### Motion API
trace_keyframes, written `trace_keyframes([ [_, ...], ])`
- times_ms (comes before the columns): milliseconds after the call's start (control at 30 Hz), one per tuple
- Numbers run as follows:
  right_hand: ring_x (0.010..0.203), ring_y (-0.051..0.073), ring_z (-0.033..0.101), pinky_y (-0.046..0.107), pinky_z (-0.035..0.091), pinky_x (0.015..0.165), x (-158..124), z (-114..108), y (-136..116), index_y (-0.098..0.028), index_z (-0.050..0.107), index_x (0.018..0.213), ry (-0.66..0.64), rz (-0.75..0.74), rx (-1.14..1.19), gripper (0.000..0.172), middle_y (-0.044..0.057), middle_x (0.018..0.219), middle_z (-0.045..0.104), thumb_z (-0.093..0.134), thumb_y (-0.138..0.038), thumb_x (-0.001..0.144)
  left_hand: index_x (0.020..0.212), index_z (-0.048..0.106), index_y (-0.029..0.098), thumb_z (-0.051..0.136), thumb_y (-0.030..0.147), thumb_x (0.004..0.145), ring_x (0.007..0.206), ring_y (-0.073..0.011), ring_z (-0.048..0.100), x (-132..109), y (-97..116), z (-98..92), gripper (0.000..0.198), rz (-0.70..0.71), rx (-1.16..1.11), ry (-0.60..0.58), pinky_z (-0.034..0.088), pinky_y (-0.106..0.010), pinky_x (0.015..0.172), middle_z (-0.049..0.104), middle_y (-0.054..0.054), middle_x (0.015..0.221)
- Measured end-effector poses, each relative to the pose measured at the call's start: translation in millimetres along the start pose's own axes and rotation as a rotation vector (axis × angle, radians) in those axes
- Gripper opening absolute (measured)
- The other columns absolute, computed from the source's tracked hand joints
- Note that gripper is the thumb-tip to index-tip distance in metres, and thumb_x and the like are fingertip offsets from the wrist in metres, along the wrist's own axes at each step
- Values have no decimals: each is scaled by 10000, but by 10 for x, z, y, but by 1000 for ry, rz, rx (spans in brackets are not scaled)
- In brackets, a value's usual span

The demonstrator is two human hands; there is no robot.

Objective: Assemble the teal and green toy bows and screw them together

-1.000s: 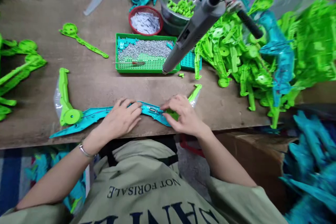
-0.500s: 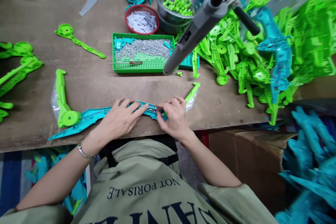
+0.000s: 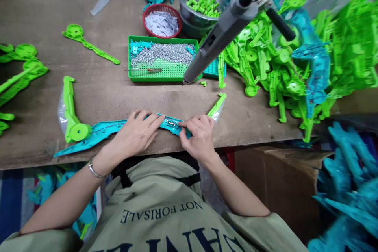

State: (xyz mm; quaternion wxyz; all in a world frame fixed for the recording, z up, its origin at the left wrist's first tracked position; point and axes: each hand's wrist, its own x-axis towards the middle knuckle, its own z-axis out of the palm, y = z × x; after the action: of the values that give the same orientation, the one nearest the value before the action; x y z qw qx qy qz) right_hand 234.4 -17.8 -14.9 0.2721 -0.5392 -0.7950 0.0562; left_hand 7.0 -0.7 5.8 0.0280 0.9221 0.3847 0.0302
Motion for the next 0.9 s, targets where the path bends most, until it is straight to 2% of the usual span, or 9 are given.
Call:
trace_keyframes([
  [233,835,226,474,387,373,799,-36,44,-36,-185,691,794,15,-67,-107,148,50,735,621,585,-96,847,1356,581,120,474,229,983,1032,-321,561,0,-4,13,403,-6,-8,-7,460,-479,886,666,-156,1213],
  [467,825,226,481,386,406,772,-36,50,1,-181,745,966,35,-53,-52,207,50,730,608,576,-105,874,1393,565,139,449,221,987,1060,-325,568,7,-3,18,430,-33,-67,-35,459,-500,912,660,-168,1225],
  [600,818,226,476,404,383,780,-44,78,15,-224,758,932,9,-32,-52,222,42,733,618,585,-108,853,1416,546,168,462,215,980,1056,-319,570,10,1,7,447,-39,-85,-37,453,-491,911,657,-159,1225],
  [900,842,232,490,392,396,788,-49,67,-4,-194,693,819,43,-81,-81,141,57,755,610,584,-111,852,1347,586,157,456,201,974,1031,-315,552,29,8,-18,397,-46,-56,-53,446,-474,887,652,-157,1190],
])
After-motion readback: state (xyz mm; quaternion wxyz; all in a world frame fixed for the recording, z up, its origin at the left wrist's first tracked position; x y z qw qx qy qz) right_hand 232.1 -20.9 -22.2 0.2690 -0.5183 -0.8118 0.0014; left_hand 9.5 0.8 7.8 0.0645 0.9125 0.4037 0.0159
